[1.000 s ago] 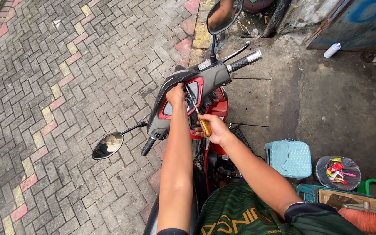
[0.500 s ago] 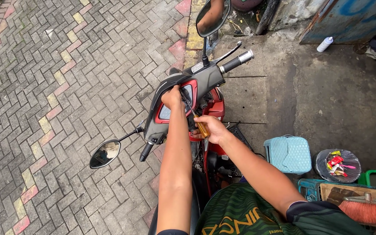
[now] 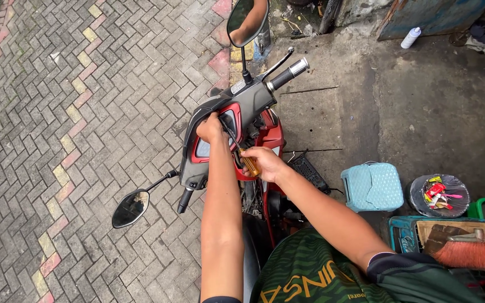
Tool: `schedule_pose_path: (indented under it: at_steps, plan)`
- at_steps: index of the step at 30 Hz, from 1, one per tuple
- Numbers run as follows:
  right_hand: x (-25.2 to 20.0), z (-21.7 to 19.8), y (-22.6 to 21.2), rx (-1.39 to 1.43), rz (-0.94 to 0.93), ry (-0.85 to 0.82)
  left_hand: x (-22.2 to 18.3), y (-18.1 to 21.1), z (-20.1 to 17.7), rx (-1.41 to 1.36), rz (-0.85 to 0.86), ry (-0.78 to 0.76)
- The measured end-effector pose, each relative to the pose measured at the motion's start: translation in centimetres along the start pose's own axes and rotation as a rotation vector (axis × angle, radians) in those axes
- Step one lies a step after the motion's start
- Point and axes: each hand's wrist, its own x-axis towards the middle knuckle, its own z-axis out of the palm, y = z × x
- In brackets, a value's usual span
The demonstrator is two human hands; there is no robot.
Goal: Using a screwdriver to adjust or disassemble the front fairing and dashboard area of a motorcycle.
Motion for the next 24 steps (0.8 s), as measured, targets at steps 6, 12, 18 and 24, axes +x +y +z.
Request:
schedule_pose_path:
  at_steps: [6, 12, 18, 24]
  plan:
    - [-1.0, -1.6, -0.6, -0.144, -0.127, 0.069, -1.1, 0.4, 0.1, -0.023, 0.019, 0.04]
    - [-2.8, -5.1, -1.4, -0.246, -0.242, 0.108, -1.6, 0.3, 0.1, 0.006, 0.02, 0.068]
    - [-3.5, -4.5, -4.9, -0.453, -0.491, 0.195, -2.2, 0.8, 0.7, 0.071, 0.015, 0.079]
    - [-0.4, -2.2, -9.5, -0.911, -0.798, 0.282, -1.6, 0.0, 0.8, 0.075, 0.015, 0.087]
